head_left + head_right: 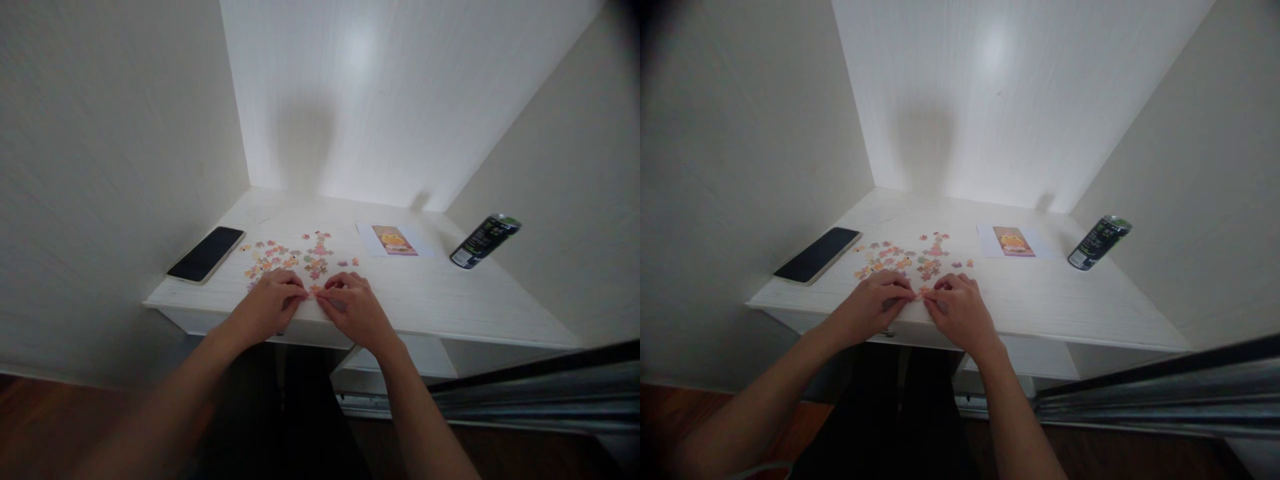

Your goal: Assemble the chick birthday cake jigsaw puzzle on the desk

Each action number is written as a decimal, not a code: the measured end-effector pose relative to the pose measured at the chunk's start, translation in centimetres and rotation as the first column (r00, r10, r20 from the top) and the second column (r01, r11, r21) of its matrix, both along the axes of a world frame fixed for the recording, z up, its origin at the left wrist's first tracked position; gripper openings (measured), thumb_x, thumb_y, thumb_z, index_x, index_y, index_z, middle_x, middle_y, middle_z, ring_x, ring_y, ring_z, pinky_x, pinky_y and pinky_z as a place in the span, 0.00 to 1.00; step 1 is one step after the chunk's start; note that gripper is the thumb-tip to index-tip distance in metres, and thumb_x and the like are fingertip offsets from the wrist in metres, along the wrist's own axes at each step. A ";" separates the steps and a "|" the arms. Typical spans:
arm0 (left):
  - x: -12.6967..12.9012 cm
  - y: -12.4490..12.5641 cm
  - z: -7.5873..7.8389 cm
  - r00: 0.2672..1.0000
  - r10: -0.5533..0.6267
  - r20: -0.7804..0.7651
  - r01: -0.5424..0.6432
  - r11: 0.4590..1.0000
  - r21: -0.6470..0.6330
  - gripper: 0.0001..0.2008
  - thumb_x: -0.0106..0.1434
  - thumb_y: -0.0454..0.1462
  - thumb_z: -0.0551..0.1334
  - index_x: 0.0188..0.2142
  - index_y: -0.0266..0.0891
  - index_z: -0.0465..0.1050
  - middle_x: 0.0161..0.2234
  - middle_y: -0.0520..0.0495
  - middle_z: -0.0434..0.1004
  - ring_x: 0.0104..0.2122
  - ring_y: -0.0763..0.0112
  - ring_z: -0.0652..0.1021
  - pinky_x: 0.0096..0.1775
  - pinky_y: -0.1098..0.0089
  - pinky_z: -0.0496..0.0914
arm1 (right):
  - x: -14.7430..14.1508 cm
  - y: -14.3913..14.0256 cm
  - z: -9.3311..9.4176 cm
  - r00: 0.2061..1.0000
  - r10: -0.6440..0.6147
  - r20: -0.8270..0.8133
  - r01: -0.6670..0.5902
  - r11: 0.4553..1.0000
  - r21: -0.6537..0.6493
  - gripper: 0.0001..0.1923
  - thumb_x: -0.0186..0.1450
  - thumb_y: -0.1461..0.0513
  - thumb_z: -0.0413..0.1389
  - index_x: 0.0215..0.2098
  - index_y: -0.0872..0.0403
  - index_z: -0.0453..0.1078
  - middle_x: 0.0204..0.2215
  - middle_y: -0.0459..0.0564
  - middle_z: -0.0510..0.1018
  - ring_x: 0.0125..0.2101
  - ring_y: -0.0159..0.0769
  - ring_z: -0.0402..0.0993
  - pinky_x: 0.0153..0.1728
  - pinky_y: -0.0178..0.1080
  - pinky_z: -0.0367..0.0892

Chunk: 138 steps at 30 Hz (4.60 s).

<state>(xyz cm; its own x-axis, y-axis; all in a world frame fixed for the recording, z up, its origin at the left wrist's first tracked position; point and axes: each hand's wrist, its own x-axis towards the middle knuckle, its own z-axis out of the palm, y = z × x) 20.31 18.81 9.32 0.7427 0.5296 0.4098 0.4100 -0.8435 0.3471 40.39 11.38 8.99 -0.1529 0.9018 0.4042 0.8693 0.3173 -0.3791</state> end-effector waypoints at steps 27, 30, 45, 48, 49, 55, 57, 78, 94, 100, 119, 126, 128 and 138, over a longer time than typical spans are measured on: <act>1.3 -3.4 -0.3 0.987 0.025 -0.157 0.005 0.983 0.185 0.23 0.69 0.49 0.52 0.57 0.41 0.66 0.55 0.40 0.68 0.52 0.55 0.70 0.55 0.53 0.64 | 1.2 3.1 1.0 0.974 -0.118 -0.193 0.062 0.960 -0.274 0.12 0.58 0.66 0.61 0.41 0.54 0.77 0.32 0.50 0.82 0.32 0.34 0.76 0.36 0.36 0.69; 1.3 -3.3 -0.6 0.988 0.039 -0.148 -0.014 0.986 0.169 0.22 0.69 0.50 0.52 0.56 0.43 0.67 0.55 0.40 0.67 0.52 0.56 0.70 0.54 0.54 0.65 | 1.4 3.7 1.2 0.969 -0.110 -0.222 0.038 0.951 -0.308 0.11 0.57 0.68 0.61 0.39 0.55 0.78 0.31 0.50 0.82 0.30 0.33 0.76 0.34 0.35 0.70; 1.2 -3.2 -0.8 0.992 0.020 -0.122 0.006 0.980 0.201 0.20 0.68 0.49 0.55 0.54 0.43 0.68 0.53 0.39 0.68 0.52 0.55 0.70 0.54 0.51 0.64 | 1.7 3.6 2.8 0.996 0.085 -0.042 -0.093 0.950 -0.299 0.10 0.62 0.64 0.56 0.38 0.51 0.79 0.34 0.48 0.83 0.33 0.34 0.76 0.36 0.35 0.67; 1.2 -3.1 -0.7 0.993 0.013 -0.114 0.011 0.978 0.208 0.20 0.67 0.48 0.56 0.54 0.43 0.68 0.53 0.39 0.69 0.52 0.54 0.70 0.54 0.50 0.63 | 2.2 5.1 3.7 0.990 0.143 0.012 -0.126 0.906 -0.405 0.11 0.60 0.66 0.56 0.37 0.51 0.80 0.32 0.47 0.83 0.32 0.33 0.76 0.35 0.34 0.66; 1.2 -3.1 -0.7 0.994 0.010 -0.109 0.013 0.978 0.209 0.20 0.67 0.48 0.56 0.54 0.43 0.68 0.53 0.39 0.69 0.52 0.54 0.70 0.54 0.50 0.63 | 2.2 5.7 4.0 0.988 0.148 0.035 -0.118 0.889 -0.442 0.10 0.59 0.66 0.57 0.36 0.52 0.80 0.32 0.47 0.83 0.32 0.33 0.76 0.34 0.33 0.66; 1.3 -3.0 -0.9 0.995 0.012 -0.103 0.010 0.977 0.211 0.20 0.67 0.48 0.56 0.54 0.43 0.69 0.54 0.39 0.69 0.52 0.54 0.70 0.55 0.51 0.63 | 1.3 6.2 5.4 0.914 0.269 0.303 -0.110 0.884 -0.454 0.09 0.58 0.67 0.57 0.34 0.53 0.78 0.30 0.49 0.81 0.31 0.35 0.74 0.32 0.34 0.62; 1.3 -3.0 -0.9 0.994 0.014 -0.109 0.010 0.977 0.214 0.21 0.67 0.48 0.56 0.55 0.43 0.68 0.53 0.39 0.69 0.52 0.54 0.70 0.54 0.51 0.63 | 0.8 4.9 5.0 0.896 0.255 0.362 -0.122 0.928 -0.351 0.08 0.61 0.67 0.55 0.34 0.54 0.77 0.32 0.52 0.80 0.33 0.36 0.74 0.34 0.35 0.62; 1.3 -3.0 -1.1 0.998 0.004 -0.067 0.012 0.973 0.229 0.19 0.66 0.47 0.58 0.53 0.42 0.70 0.51 0.39 0.71 0.50 0.56 0.72 0.53 0.52 0.65 | 1.7 2.0 2.6 0.961 0.177 0.211 -0.144 0.976 -0.164 0.11 0.67 0.65 0.51 0.39 0.56 0.76 0.35 0.54 0.79 0.38 0.36 0.72 0.41 0.37 0.63; 1.3 -3.4 -0.8 0.996 0.028 -0.083 -0.006 0.966 0.259 0.20 0.66 0.47 0.58 0.54 0.42 0.69 0.55 0.38 0.68 0.54 0.52 0.69 0.55 0.49 0.64 | 2.1 5.3 4.5 0.961 0.157 0.227 -0.047 0.903 -0.426 0.10 0.59 0.66 0.54 0.35 0.55 0.77 0.32 0.51 0.81 0.31 0.34 0.72 0.30 0.33 0.61; 1.3 -3.3 -0.9 0.994 0.026 -0.107 0.003 0.965 0.261 0.22 0.67 0.47 0.57 0.56 0.41 0.67 0.60 0.38 0.63 0.58 0.51 0.65 0.58 0.51 0.61 | 2.6 4.4 4.1 0.995 0.089 -0.049 -0.101 0.867 -0.487 0.09 0.59 0.66 0.54 0.34 0.58 0.76 0.24 0.48 0.78 0.24 0.30 0.69 0.26 0.32 0.61; 1.1 -3.2 -0.9 0.986 -0.007 -0.165 0.048 0.968 0.246 0.23 0.69 0.47 0.53 0.61 0.44 0.62 0.61 0.39 0.64 0.60 0.51 0.65 0.59 0.50 0.60 | 3.7 4.6 3.5 0.961 0.275 -0.023 -0.260 0.877 -0.404 0.13 0.61 0.66 0.54 0.40 0.56 0.78 0.32 0.50 0.81 0.31 0.33 0.73 0.35 0.34 0.64; 1.4 -2.6 -1.1 0.995 0.014 0.103 -0.027 0.990 0.135 0.20 0.65 0.46 0.61 0.54 0.41 0.69 0.57 0.40 0.69 0.58 0.55 0.68 0.59 0.54 0.61 | 3.8 3.6 3.2 0.978 0.081 -0.190 -0.143 0.929 -0.342 0.08 0.61 0.65 0.55 0.35 0.57 0.77 0.27 0.49 0.79 0.28 0.32 0.72 0.32 0.35 0.64; 1.8 -2.4 -0.8 0.966 0.100 0.239 -0.110 0.994 0.027 0.17 0.63 0.44 0.63 0.50 0.40 0.72 0.50 0.41 0.75 0.52 0.58 0.73 0.55 0.56 0.66 | 3.5 3.2 3.0 0.926 -0.003 -0.376 -0.140 0.925 -0.352 0.07 0.60 0.64 0.57 0.35 0.57 0.76 0.25 0.48 0.78 0.26 0.31 0.71 0.30 0.35 0.64; 4.1 -2.0 0.9 0.760 0.292 0.580 0.285 0.653 -0.702 0.14 0.53 0.38 0.70 0.38 0.34 0.75 0.31 0.45 0.81 0.29 0.68 0.80 0.32 0.71 0.72 | 1.1 1.0 4.2 0.378 -0.191 -0.906 -0.347 0.878 -0.330 0.09 0.54 0.62 0.65 0.33 0.57 0.75 0.29 0.48 0.78 0.29 0.29 0.71 0.34 0.35 0.66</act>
